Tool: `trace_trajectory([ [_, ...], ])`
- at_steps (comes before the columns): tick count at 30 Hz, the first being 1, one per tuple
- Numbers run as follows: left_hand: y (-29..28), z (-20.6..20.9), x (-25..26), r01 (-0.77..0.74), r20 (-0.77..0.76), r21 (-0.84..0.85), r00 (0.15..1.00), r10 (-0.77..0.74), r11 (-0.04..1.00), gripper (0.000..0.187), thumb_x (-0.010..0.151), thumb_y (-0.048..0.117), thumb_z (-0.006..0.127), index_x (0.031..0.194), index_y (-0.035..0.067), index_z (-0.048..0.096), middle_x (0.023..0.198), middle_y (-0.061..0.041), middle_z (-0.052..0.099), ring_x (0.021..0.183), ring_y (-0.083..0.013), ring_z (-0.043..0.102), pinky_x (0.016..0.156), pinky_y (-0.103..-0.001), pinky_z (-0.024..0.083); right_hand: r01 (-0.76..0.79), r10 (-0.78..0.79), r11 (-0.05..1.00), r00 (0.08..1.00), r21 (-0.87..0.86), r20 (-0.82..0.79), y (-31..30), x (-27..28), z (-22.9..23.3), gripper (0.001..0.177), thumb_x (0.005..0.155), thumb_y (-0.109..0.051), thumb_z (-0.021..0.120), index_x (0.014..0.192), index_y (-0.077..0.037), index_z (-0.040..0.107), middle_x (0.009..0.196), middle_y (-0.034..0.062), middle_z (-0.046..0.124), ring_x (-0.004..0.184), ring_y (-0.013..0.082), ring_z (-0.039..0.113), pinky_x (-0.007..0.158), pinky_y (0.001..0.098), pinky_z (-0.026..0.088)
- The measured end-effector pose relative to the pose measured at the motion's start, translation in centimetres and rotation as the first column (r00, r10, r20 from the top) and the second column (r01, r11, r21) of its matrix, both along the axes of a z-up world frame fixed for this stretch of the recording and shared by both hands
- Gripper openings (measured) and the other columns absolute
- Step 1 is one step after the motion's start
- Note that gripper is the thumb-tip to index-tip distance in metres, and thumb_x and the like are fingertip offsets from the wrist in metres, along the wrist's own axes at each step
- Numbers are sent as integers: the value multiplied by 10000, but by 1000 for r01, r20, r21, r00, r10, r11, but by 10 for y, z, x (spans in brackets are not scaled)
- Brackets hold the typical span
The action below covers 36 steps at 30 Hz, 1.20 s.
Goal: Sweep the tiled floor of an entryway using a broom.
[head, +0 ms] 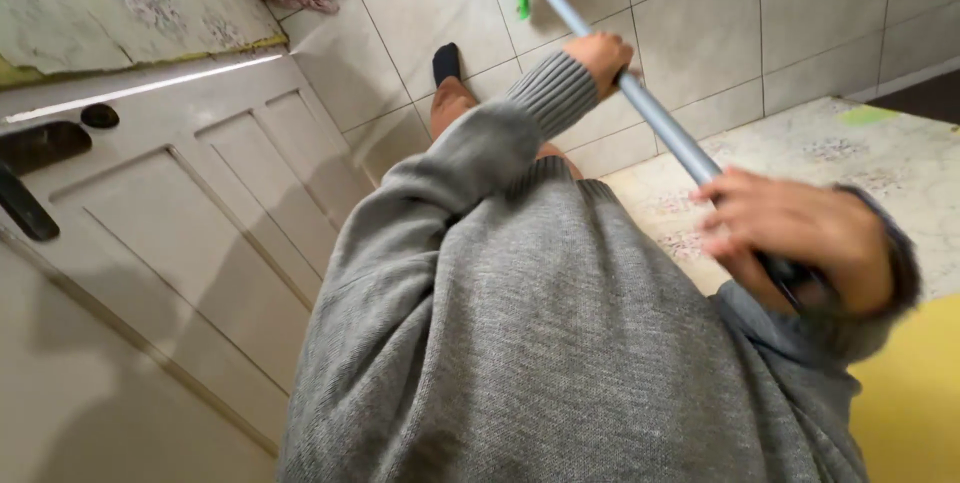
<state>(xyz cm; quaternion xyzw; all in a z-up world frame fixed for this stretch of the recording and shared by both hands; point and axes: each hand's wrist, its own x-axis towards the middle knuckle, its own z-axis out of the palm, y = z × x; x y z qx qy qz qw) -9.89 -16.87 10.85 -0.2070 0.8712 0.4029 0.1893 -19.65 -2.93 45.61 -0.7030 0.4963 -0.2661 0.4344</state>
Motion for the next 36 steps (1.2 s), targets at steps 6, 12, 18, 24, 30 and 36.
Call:
trace_trajectory([
  [6,26,56,123,-161,50,45,986,159,986,485,1050,532,450,923,107,648,882,-118,691,841,-318,692,804,-488,571,-31,62,982,985,-188,158,-4,19,-4,113,822,-136,669,760,-43,684,768,79,764,793,305,811,811,428,696],
  [12,77,-154,218,767,750,-641,616,238,34,226,830,64,391,653,136,512,397,86,394,329,-11,407,312,-226,213,-128,168,986,825,-111,540,-33,102,-121,197,938,3,635,757,82,636,749,173,672,794,336,723,885,434,648],
  [18,83,-198,217,-266,269,61,933,241,962,142,880,319,652,925,238,760,962,-51,760,940,-302,727,827,-450,558,-111,56,981,946,160,318,-18,89,-110,130,948,-43,655,882,51,714,992,202,753,933,287,748,915,363,619],
  [24,69,-65,86,-329,28,115,944,328,937,194,934,324,587,994,193,718,977,-95,757,907,-319,723,803,-446,572,-78,78,997,996,4,41,-10,60,-32,235,914,-15,619,684,35,620,696,117,686,815,312,767,863,391,654],
  [30,69,-52,67,-276,-66,6,959,276,961,385,958,562,560,988,208,709,919,-57,745,858,-324,716,736,-502,570,-114,114,993,992,1,-45,3,84,4,183,892,-57,655,735,18,598,767,110,669,802,283,736,955,420,620],
  [36,97,76,170,-317,-22,87,947,320,944,443,1010,582,481,865,191,631,776,10,694,643,-182,663,624,-362,602,-232,244,959,968,-161,62,16,89,19,235,819,-146,621,627,-17,665,636,71,688,669,283,778,699,373,685],
])
